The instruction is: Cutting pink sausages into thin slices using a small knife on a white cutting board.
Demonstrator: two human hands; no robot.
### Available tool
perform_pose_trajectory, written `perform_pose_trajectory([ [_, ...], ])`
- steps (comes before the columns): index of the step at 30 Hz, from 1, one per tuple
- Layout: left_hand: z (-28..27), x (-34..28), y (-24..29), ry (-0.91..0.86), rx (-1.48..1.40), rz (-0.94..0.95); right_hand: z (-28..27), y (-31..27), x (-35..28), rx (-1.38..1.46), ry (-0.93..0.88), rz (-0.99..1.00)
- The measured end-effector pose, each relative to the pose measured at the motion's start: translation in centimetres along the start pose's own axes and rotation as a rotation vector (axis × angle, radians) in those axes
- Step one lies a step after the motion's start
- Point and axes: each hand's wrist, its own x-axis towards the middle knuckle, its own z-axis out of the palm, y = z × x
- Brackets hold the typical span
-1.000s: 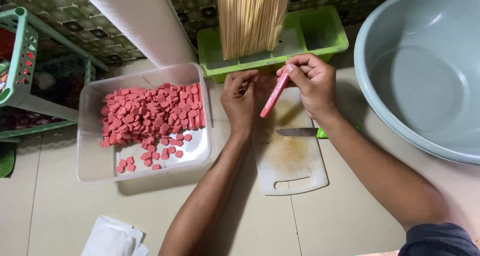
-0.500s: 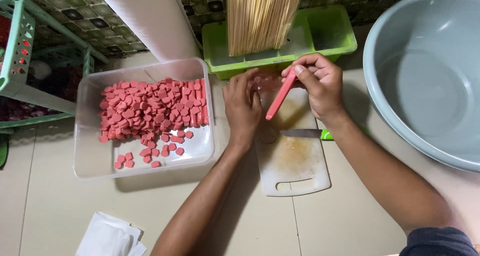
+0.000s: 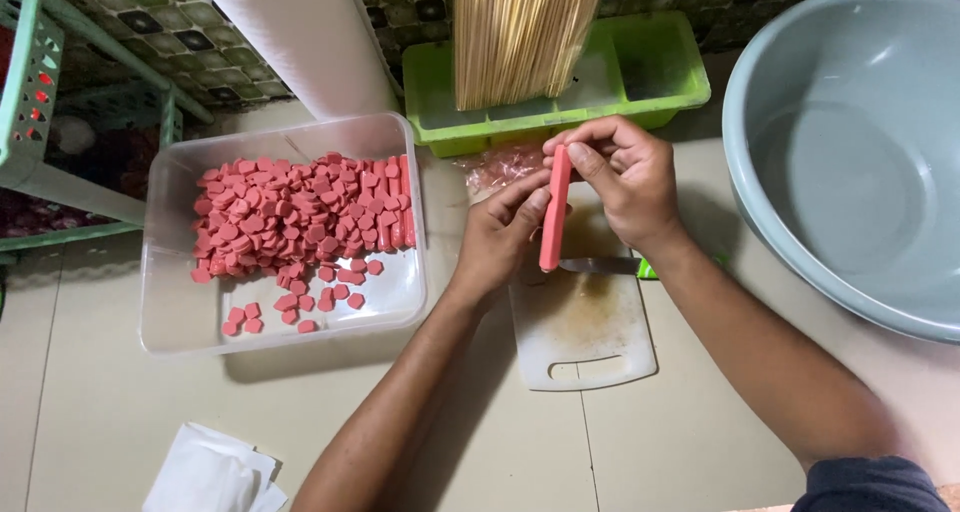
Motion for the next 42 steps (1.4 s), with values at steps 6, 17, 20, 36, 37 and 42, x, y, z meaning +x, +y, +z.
perform_pose_trajectory([
  [6, -0.6, 0.1, -3.1, 0.029, -0.167, -0.067, -0.6, -0.2, 0.1, -0.233, -0.067, -0.187],
  [17, -0.1, -0.8, -2.6, 0.123, -0.258, -0.117, -0.4, 0.0, -0.3, -0.023, -0.07, -0.079],
  [20, -0.2, -1.2, -2.4, 0.15, -0.293, -0.138, -0.3, -0.2, -0.6, 0.047, -0.063, -0.017],
  [36, -2.5, -1.8, -6.1, 0.339, -0.378, -0.086, 0.3, -3.8, -1.2, 0.187, 0.01, 0.032],
  [37, -2.6, -1.9, -6.2, 0.338, -0.377, -0.085, 0.2, -3.8, -1.2, 0.188, 0.011, 0.031],
  [42, -2.6, -2.1, -7.0, 0.395, -0.387, -0.088, -0.1, -3.9, -1.1, 0.23, 0.071, -0.024],
])
